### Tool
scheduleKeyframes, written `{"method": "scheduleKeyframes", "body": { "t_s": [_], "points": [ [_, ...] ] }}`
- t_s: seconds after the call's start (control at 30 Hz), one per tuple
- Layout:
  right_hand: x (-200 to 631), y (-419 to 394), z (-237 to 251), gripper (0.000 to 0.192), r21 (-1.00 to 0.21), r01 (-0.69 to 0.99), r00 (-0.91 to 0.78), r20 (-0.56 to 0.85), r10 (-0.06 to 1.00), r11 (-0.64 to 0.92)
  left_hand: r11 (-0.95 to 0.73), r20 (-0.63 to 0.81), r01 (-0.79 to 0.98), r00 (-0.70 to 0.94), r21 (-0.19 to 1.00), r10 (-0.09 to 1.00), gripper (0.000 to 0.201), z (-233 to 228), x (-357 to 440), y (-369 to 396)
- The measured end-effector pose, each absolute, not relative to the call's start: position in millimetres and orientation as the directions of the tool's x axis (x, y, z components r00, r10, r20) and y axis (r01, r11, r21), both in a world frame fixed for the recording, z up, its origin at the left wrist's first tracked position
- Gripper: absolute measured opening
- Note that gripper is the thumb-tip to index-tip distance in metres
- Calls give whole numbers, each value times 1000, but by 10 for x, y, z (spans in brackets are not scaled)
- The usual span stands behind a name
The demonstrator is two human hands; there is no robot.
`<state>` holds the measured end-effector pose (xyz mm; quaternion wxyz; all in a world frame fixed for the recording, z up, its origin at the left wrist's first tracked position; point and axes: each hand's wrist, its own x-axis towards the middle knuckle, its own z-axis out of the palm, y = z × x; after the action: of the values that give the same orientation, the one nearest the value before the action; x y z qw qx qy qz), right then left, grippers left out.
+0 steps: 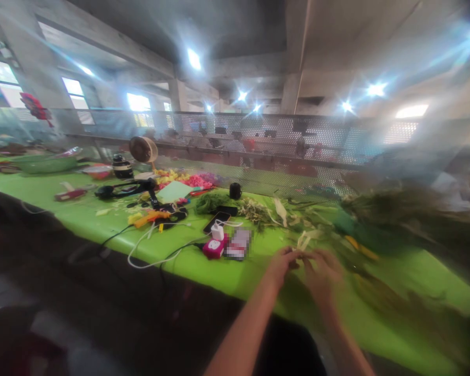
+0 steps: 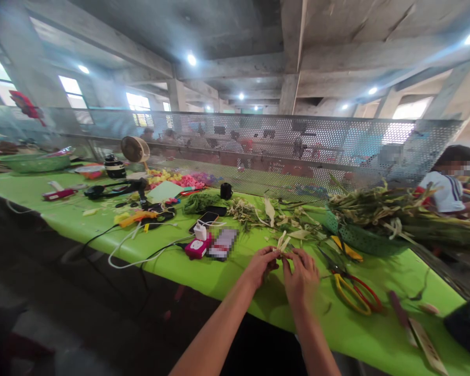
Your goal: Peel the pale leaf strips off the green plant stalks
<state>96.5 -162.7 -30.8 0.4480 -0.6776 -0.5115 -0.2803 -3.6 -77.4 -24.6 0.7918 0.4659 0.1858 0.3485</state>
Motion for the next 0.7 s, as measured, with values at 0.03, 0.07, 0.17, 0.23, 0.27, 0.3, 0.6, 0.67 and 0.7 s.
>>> {"method": "scheduleKeyframes", "body": {
  "t_s": [0.03, 0.07, 0.17, 0.23, 0.27, 0.3, 0.6, 0.67, 0.7],
  "points": [
    [952, -1622, -309, 21, -314, 946, 316, 833, 453, -84, 318, 31, -377, 685, 870, 728, 37, -249, -32, -770],
    [940, -1616, -310, 22, -307, 948, 311, 828, 466, -88, 309, 32, -376, 679, 874, 733, 38, -252, -26, -765],
    [917, -1598, -315, 22, -287, 955, 284, 809, 514, -76, 273, 42, -369, 657, 888, 752, 39, -263, -6, -752],
    [918, -1598, -314, 23, -286, 956, 272, 798, 537, -60, 239, 53, -359, 642, 902, 765, 37, -273, 4, -743],
    [924, -1604, -310, 23, -291, 955, 273, 795, 542, -54, 218, 59, -351, 634, 911, 771, 36, -279, 7, -737],
    [934, -1615, -305, 24, -301, 952, 279, 793, 541, -50, 196, 66, -343, 623, 919, 779, 35, -285, 9, -731],
    [1042, -1689, -305, 39, -460, 887, 403, 718, 568, -47, 4, 114, -208, 551, 978, 827, 24, -312, -1, -708],
    [1036, -1684, -326, 43, -492, 870, 416, 702, 578, -29, -62, 141, -159, 548, 985, 825, 22, -313, -1, -712],
    [1031, -1683, -334, 45, -506, 862, 427, 698, 575, -25, -101, 158, -132, 547, 986, 822, 21, -313, 1, -715]
  ]
}}
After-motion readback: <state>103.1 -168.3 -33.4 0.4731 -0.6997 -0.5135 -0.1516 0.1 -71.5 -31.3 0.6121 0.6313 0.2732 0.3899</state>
